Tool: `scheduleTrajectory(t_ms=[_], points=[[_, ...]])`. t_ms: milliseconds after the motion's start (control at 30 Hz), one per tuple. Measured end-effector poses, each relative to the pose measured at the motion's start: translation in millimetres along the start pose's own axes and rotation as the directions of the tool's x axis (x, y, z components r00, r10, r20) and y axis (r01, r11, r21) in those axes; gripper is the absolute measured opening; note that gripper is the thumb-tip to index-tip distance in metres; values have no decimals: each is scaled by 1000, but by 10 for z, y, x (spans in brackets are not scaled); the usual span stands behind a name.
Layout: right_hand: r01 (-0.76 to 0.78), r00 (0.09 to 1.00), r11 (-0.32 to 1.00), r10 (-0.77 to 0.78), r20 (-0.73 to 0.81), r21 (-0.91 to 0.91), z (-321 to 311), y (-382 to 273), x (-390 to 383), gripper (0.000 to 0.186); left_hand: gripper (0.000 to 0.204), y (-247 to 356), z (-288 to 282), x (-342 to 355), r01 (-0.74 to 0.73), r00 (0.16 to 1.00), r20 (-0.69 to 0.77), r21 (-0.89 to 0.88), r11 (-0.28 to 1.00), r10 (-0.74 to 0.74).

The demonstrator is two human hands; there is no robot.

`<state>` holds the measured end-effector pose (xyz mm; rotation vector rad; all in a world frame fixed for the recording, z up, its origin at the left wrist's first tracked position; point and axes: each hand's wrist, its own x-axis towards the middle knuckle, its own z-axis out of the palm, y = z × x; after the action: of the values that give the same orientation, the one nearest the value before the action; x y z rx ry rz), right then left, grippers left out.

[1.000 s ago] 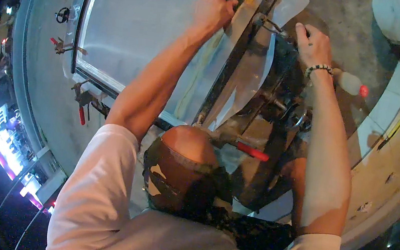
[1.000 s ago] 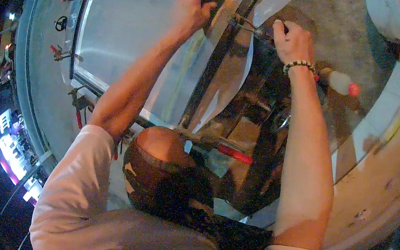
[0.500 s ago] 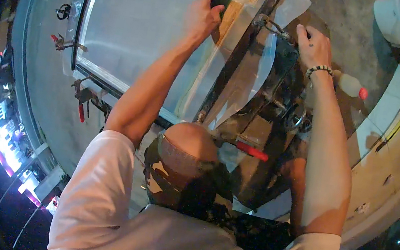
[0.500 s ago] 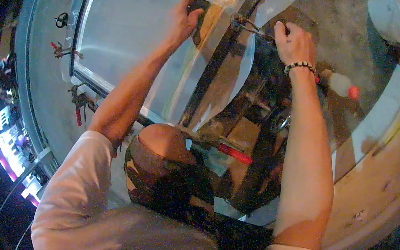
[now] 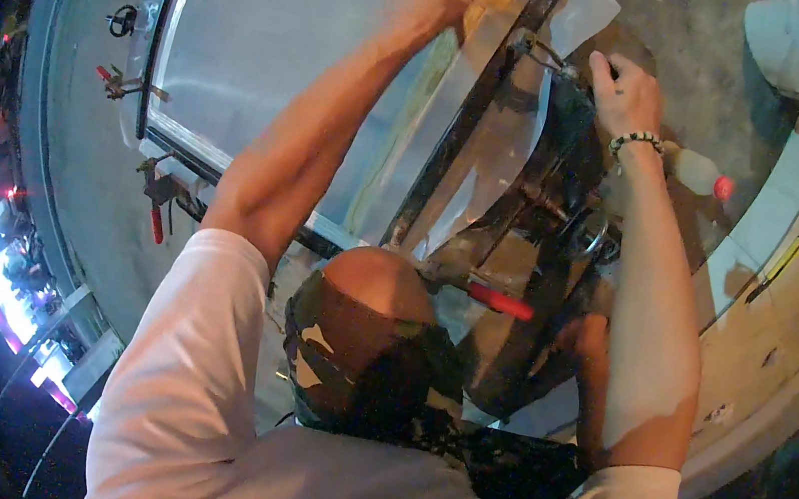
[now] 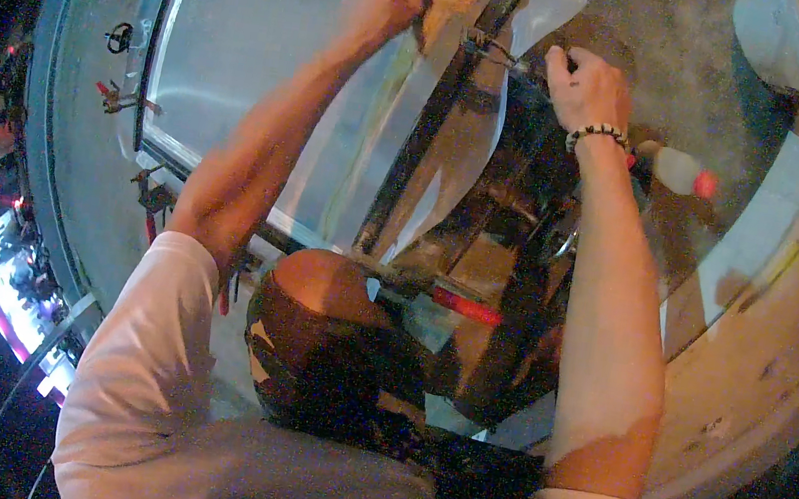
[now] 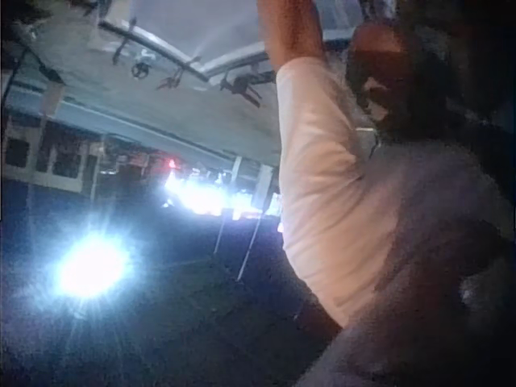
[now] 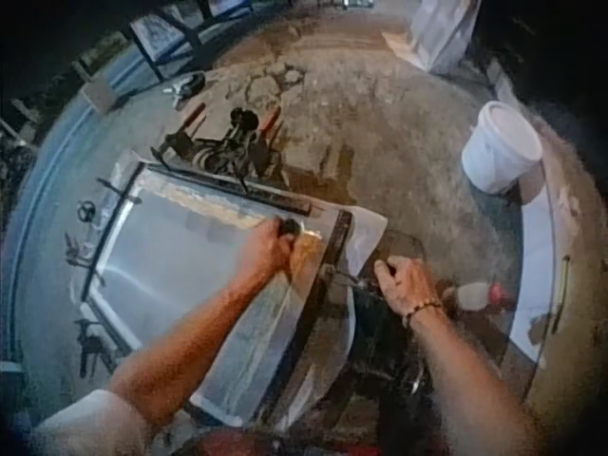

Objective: The person applies liquid adhesive from a bottle onto the edges of a screen printing frame and spreads it along the mesh borders using a small scraper.

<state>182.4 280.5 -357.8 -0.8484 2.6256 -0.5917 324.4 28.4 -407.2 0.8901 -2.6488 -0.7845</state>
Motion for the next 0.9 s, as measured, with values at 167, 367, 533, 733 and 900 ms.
scheduleTrajectory(t_ms=[167,367,533,733,900], points=[[50,999,997,-51,18,64,68,-205,-1,50,34,-506,-143,190,-38,996,-77,82,996,45],[61,997,998,-60,-52,26,52,115,1,52,34,221,-121,71,230,965,172,-181,956,-199],[44,999,997,-44,-12,60,31,6,-12,52,33,-9,6,-276,-59,998,-2,31,998,59],[13,1000,999,-13,13,47,20,31,33,51,30,-97,118,-472,-92,992,-85,-45,995,88],[-7,1000,1000,7,3,9,-40,92,-23,53,30,-105,-134,-586,1,1000,10,38,999,-2]])
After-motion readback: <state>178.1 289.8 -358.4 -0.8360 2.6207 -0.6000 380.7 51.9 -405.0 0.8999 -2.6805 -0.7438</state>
